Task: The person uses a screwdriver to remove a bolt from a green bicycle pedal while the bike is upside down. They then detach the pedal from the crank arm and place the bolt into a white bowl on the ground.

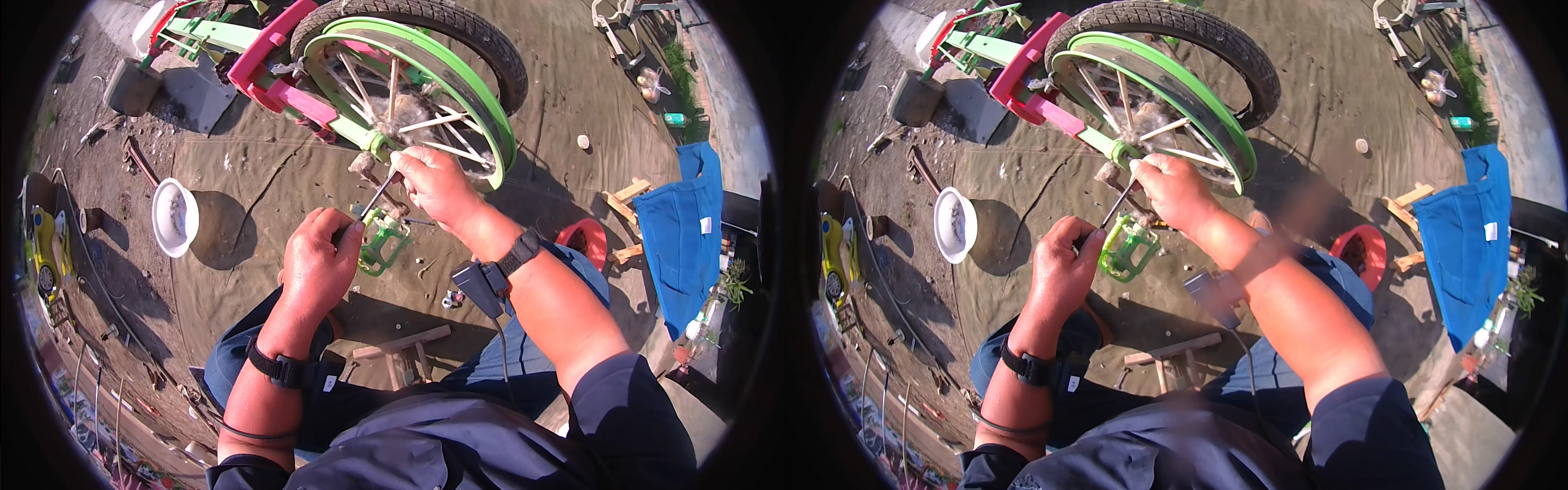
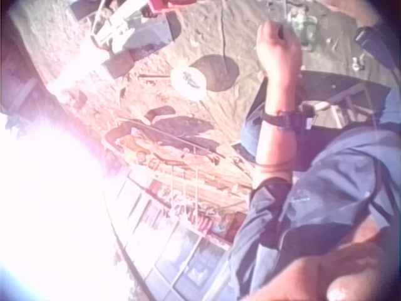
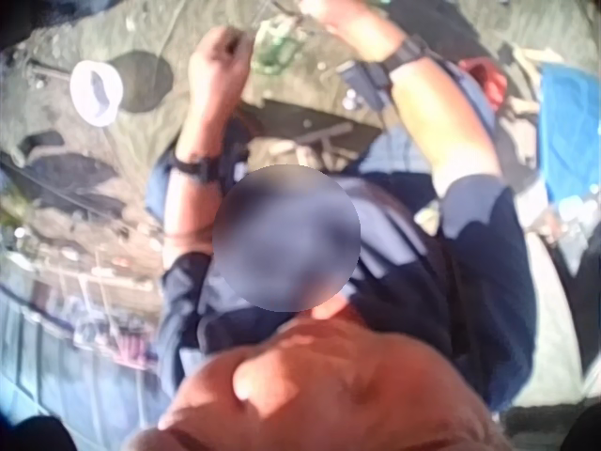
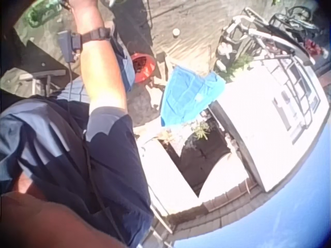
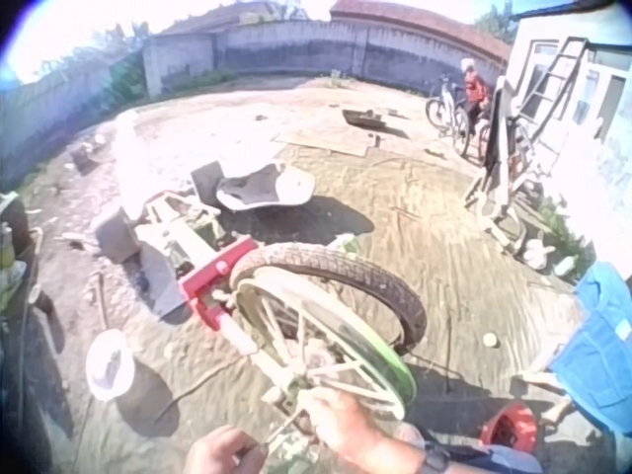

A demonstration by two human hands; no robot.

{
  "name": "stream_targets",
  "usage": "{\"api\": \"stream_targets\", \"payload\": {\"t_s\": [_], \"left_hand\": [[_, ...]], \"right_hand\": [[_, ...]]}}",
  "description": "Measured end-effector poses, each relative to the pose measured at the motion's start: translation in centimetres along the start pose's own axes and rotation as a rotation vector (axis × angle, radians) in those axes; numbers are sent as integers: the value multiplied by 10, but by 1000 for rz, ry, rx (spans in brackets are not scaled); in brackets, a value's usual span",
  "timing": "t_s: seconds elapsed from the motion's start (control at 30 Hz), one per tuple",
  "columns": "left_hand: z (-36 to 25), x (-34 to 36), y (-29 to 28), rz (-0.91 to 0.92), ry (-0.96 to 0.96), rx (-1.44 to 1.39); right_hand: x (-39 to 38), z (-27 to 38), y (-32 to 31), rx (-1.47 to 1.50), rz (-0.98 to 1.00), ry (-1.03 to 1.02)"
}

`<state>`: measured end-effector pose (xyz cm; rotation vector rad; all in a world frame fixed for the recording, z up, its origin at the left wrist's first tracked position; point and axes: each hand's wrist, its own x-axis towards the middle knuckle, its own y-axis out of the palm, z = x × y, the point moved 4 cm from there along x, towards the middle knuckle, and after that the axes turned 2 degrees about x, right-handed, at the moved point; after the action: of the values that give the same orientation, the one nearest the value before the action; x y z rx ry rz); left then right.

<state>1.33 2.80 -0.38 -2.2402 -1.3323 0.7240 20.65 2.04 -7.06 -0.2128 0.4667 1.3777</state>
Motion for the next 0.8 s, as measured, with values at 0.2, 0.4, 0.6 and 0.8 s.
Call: {"api": "stream_targets", "payload": {"t_s": [0.2, 0.4, 0.6, 0.8], "left_hand": [[27, 11, 31, 42, 47, 297], [24, 4, 35, 55, 102, 298], [6, -3, 20, -13, 136, 262], [-16, -10, -1, -131, 233, 220]], "right_hand": [[-8, 29, 4, -683, -119, -488], [-14, 28, 5, -638, -91, -599], [-7, 18, -5, -426, -75, -318], [-5, 5, -2, 66, 18, 12]]}}
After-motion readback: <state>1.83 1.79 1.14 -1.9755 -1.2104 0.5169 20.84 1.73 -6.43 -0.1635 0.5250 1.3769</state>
